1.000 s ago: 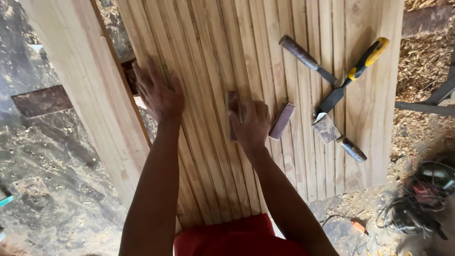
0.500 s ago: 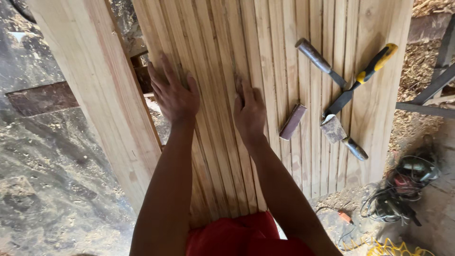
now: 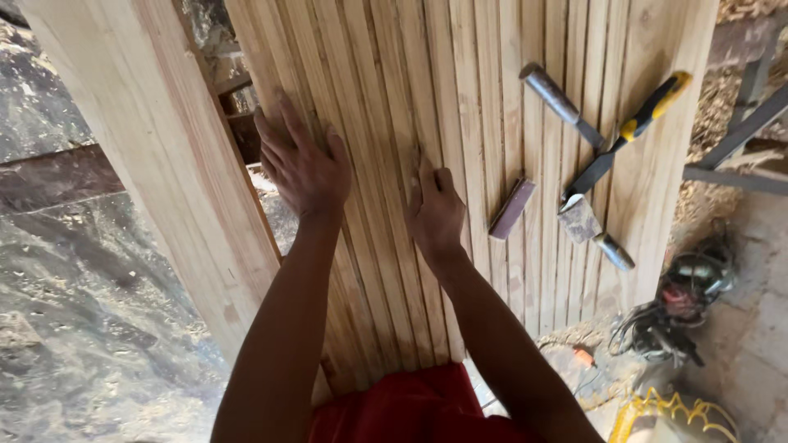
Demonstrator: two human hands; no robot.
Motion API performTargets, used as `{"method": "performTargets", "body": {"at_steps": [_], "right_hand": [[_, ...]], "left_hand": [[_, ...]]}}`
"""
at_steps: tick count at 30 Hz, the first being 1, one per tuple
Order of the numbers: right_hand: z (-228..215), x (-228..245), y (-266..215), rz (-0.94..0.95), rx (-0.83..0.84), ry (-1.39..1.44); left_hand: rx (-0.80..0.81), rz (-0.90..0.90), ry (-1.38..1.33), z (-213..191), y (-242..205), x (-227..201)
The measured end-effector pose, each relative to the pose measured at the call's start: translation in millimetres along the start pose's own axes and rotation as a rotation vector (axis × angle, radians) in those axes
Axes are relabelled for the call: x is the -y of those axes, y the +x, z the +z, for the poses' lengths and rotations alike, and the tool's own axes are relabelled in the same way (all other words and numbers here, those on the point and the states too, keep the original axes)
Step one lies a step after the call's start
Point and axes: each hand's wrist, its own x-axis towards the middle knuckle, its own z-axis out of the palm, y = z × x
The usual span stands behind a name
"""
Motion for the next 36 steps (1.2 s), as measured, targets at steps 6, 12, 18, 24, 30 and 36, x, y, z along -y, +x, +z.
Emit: {"method": "performTargets", "body": {"at_steps": [6,12,18,24,30,36], "right_hand": [[11,9,36,0.006,-0.071,-0.032],[0,5,9,-0.025,-0.027,-0.014],[29,-17,10,-0.025,-0.106,-0.022],[29,-17,-2,-0.001,-0.054,-0.073],[27,-8,-3,-0.003,-0.123,-0.069],[34,-18,22,-0.098,-0.121,-0.186]], "left_hand": [[0.009,0.010,-0.006,2,-6,5],[0.104,-0.028,0.025,4,4,6],[0.045,0.018,0.028,6,-10,11],[0.078,-0.009,0.013,12,2,9],[0.033,0.018,0.029,7,-3,11],[0.073,0.010,0.002,4,-4,11]]}}
